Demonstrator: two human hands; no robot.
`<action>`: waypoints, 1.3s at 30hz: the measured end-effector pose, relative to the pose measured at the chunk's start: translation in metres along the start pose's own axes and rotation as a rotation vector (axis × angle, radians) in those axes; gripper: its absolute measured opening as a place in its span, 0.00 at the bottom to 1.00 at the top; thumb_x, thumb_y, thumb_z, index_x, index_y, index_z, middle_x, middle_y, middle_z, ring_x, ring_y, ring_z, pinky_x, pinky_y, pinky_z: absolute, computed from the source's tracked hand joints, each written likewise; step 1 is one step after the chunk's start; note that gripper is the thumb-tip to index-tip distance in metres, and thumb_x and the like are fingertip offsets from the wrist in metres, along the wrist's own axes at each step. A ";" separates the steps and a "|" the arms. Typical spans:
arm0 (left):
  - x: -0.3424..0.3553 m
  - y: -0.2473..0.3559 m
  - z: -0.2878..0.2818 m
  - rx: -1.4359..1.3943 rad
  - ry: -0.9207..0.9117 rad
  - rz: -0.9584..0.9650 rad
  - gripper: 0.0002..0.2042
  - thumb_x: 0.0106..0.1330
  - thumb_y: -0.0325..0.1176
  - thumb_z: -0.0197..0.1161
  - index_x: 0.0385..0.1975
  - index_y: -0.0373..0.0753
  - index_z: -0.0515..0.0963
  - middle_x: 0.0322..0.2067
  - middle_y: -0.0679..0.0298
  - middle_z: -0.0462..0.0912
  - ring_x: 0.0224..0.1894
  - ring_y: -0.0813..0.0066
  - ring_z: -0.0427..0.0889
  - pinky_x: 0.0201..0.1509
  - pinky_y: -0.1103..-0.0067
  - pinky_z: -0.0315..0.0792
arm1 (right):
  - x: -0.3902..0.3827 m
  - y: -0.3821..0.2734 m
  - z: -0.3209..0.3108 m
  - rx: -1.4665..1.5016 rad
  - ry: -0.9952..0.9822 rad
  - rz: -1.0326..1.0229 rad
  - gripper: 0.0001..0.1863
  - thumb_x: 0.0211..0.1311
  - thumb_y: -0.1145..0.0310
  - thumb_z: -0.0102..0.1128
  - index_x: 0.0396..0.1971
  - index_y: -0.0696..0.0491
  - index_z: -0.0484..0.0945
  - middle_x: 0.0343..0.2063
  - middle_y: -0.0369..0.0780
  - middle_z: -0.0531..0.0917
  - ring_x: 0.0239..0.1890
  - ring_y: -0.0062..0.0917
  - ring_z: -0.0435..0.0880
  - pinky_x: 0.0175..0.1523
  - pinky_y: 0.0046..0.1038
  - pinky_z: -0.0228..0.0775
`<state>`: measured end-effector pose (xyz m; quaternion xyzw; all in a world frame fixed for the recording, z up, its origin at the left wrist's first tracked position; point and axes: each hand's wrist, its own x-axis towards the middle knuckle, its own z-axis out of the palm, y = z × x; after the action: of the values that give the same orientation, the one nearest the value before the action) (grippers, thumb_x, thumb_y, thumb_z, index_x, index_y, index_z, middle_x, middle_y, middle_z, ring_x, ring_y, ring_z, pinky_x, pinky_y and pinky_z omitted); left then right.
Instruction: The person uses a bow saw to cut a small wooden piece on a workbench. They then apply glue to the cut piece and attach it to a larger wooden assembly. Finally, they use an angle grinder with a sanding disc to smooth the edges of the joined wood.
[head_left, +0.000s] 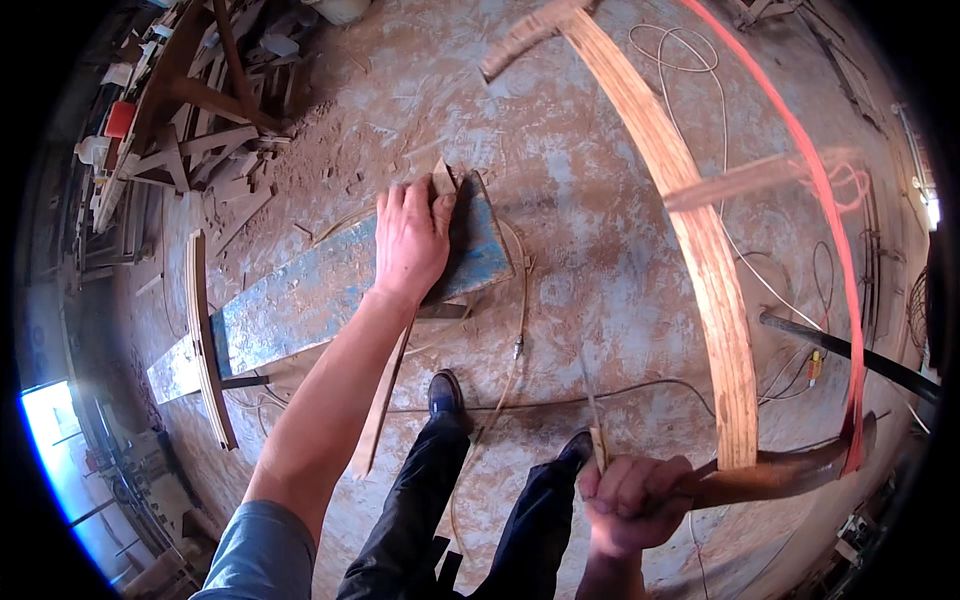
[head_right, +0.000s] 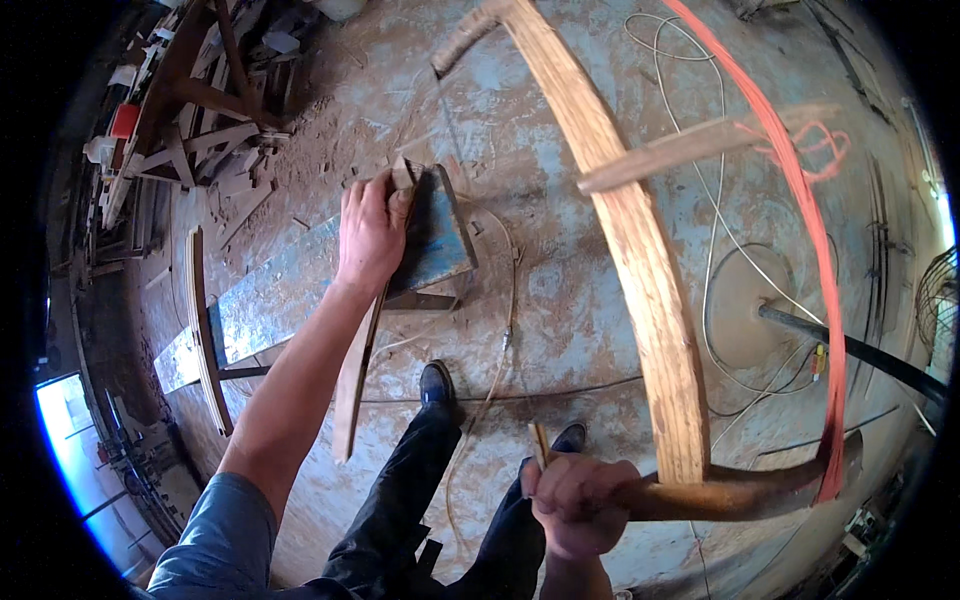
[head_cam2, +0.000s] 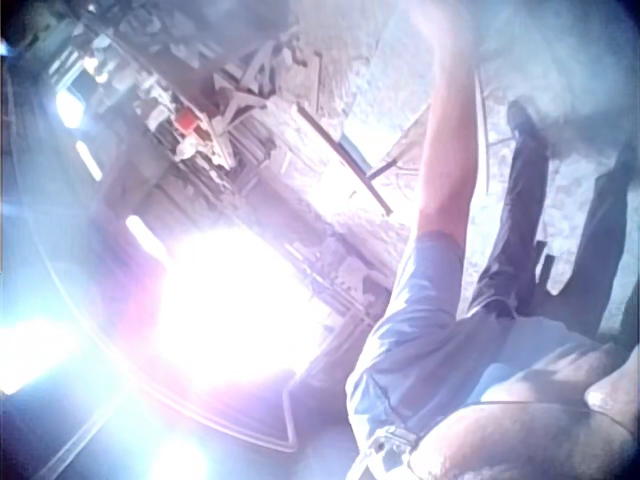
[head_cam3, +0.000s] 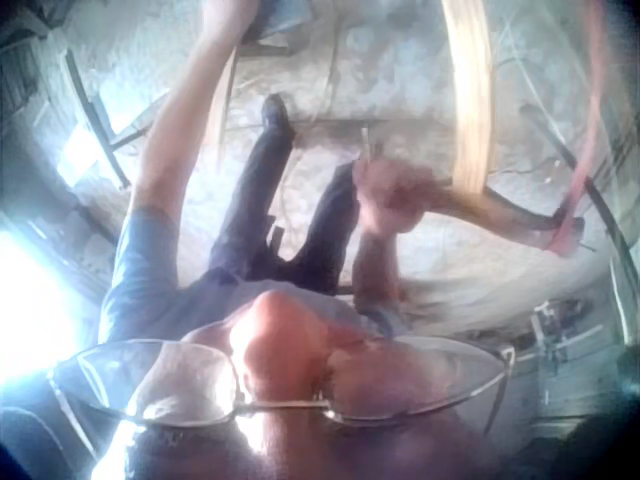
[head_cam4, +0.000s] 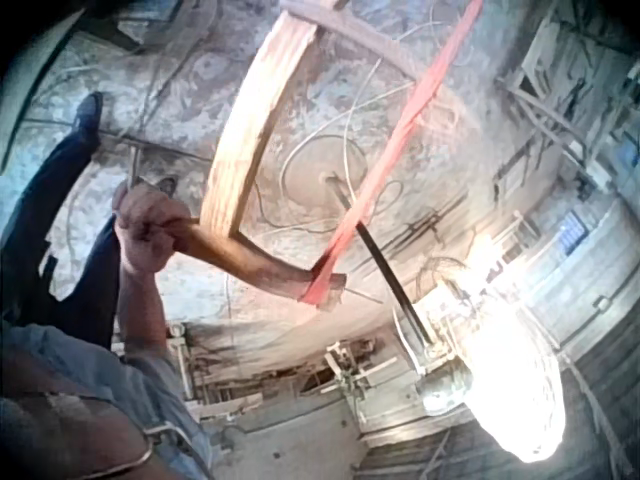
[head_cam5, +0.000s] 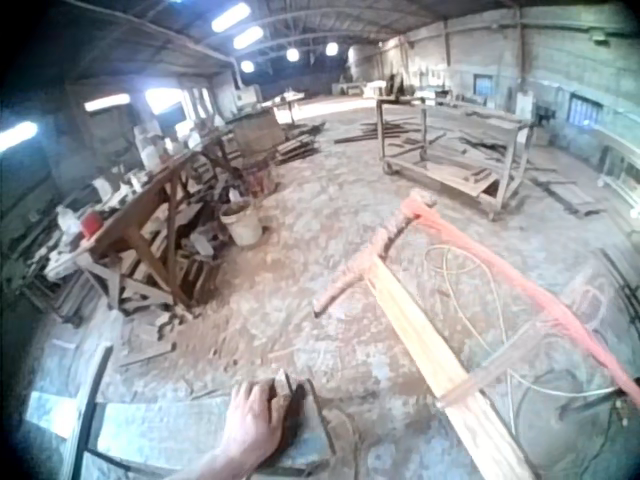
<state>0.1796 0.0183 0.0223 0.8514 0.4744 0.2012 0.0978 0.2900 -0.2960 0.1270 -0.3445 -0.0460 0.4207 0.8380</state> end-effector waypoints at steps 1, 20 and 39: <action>0.003 -0.003 0.002 -0.009 -0.013 0.016 0.16 0.69 0.37 0.57 0.50 0.33 0.71 0.42 0.48 0.78 0.47 0.49 0.75 0.53 0.63 0.68 | 0.003 0.006 0.004 0.028 0.014 0.026 0.15 0.69 0.53 0.51 0.31 0.48 0.64 0.14 0.37 0.65 0.17 0.27 0.66 0.30 0.36 0.60; 0.013 -0.008 0.007 -0.121 -0.177 0.021 0.22 0.71 0.33 0.51 0.62 0.30 0.63 0.50 0.44 0.76 0.54 0.46 0.74 0.60 0.63 0.67 | 0.044 0.072 -0.023 0.084 -0.174 0.076 0.15 0.75 0.51 0.38 0.36 0.47 0.65 0.14 0.34 0.65 0.15 0.24 0.65 0.27 0.36 0.63; 0.014 -0.004 0.004 -0.129 -0.207 0.006 0.23 0.72 0.33 0.50 0.63 0.30 0.62 0.51 0.44 0.75 0.56 0.46 0.73 0.61 0.64 0.67 | 0.048 0.076 -0.031 0.190 -0.154 0.102 0.09 0.74 0.62 0.38 0.37 0.49 0.66 0.14 0.35 0.64 0.15 0.25 0.65 0.29 0.38 0.64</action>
<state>0.1849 0.0324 0.0207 0.8609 0.4454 0.1427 0.2004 0.2804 -0.2461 0.0465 -0.2321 -0.0526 0.4903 0.8384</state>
